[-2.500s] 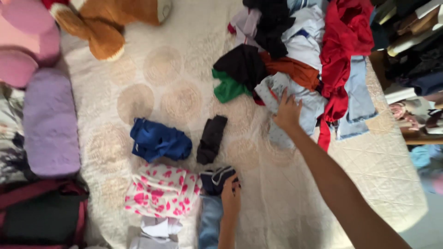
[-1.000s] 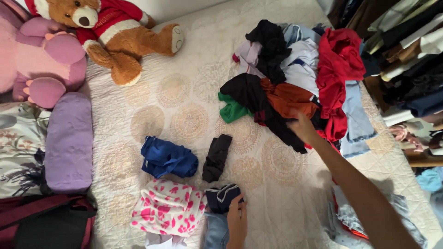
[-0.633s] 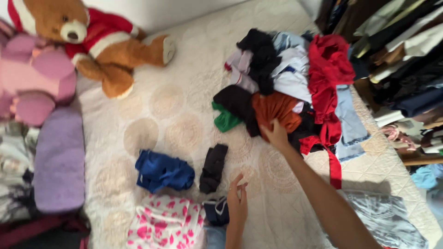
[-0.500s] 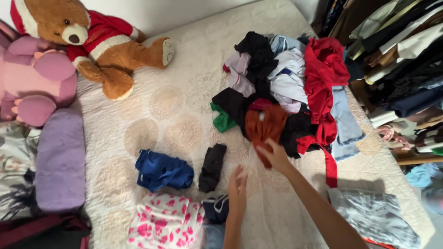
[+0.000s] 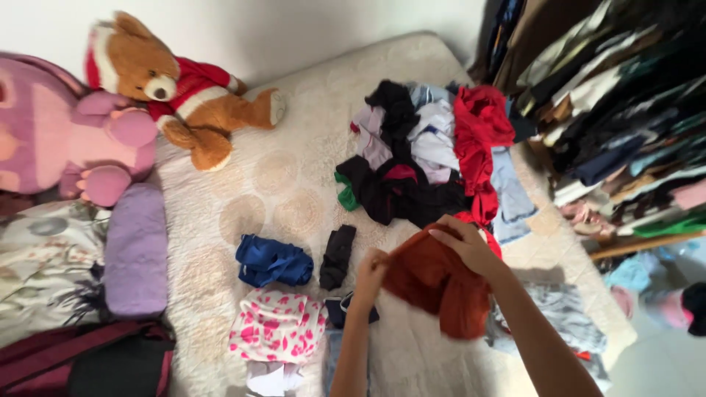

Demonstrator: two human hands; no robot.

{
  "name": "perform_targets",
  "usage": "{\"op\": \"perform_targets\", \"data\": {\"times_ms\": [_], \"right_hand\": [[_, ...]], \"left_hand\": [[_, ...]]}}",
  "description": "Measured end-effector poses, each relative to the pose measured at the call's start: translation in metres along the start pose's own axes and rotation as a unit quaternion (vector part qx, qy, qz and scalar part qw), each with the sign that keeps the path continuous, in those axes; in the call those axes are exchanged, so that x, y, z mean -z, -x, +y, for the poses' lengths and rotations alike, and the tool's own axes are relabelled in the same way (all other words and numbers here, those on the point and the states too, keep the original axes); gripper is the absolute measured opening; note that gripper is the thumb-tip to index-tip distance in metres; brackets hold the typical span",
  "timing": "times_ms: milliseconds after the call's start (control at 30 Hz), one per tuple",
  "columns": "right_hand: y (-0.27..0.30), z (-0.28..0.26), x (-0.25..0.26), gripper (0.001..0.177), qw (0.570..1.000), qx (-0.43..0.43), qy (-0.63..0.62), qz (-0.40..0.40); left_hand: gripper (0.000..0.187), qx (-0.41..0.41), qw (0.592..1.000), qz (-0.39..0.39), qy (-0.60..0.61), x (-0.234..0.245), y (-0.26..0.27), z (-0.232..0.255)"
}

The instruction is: Folding a variety of clothes on a bed.

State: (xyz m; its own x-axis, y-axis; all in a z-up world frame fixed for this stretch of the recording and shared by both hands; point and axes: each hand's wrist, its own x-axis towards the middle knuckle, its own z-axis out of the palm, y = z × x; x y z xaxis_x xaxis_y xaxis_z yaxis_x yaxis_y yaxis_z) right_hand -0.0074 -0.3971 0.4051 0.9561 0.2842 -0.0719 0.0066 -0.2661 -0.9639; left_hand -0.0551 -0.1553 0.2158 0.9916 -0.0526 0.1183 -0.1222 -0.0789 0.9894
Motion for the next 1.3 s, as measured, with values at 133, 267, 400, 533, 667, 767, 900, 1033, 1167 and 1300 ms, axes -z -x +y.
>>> {"op": "perform_targets", "data": {"times_ms": [133, 267, 400, 533, 667, 767, 900, 1033, 1167, 1300], "right_hand": [[0.005, -0.074, 0.028, 0.020, 0.986, 0.095, 0.129, 0.038], [0.014, -0.119, 0.056, 0.020, 0.944, 0.163, 0.242, 0.156], [0.022, -0.176, 0.071, 0.016, 0.902, 0.265, 0.224, 0.257], [0.020, -0.206, 0.082, 0.013, 0.913, 0.279, 0.143, 0.260], [0.032, -0.229, 0.085, 0.012, 0.944, 0.256, -0.001, 0.207], [0.044, -0.251, 0.081, 0.013, 0.952, 0.240, -0.062, 0.179], [0.065, -0.283, 0.069, 0.015, 0.961, 0.189, -0.170, 0.108], [0.074, -0.297, 0.088, 0.014, 0.962, 0.218, -0.141, 0.085], [0.098, -0.317, 0.110, 0.012, 0.967, 0.244, 0.011, 0.073], [0.105, -0.314, 0.133, 0.013, 0.941, 0.300, 0.117, 0.108]], "left_hand": [[0.015, 0.023, 0.996, 0.081, 0.034, 0.026, -0.039, 0.099], [0.021, -0.041, 0.977, 0.121, -0.169, 0.046, -0.041, 0.264], [0.028, -0.110, 0.960, 0.088, -0.241, 0.067, -0.034, 0.379], [0.035, -0.182, 0.937, 0.065, -0.290, 0.079, -0.040, 0.423], [0.037, -0.235, 0.911, 0.110, -0.321, 0.087, -0.035, 0.441], [0.031, -0.296, 0.896, 0.133, -0.304, 0.091, -0.035, 0.449], [0.025, -0.249, 0.920, 0.146, -0.266, 0.087, -0.033, 0.455], [0.028, -0.226, 0.923, 0.148, -0.275, 0.092, -0.030, 0.463], [0.040, -0.222, 0.867, 0.108, -0.432, 0.099, -0.009, 0.500], [0.033, -0.275, 0.815, 0.104, -0.499, 0.116, -0.007, 0.504]]}}
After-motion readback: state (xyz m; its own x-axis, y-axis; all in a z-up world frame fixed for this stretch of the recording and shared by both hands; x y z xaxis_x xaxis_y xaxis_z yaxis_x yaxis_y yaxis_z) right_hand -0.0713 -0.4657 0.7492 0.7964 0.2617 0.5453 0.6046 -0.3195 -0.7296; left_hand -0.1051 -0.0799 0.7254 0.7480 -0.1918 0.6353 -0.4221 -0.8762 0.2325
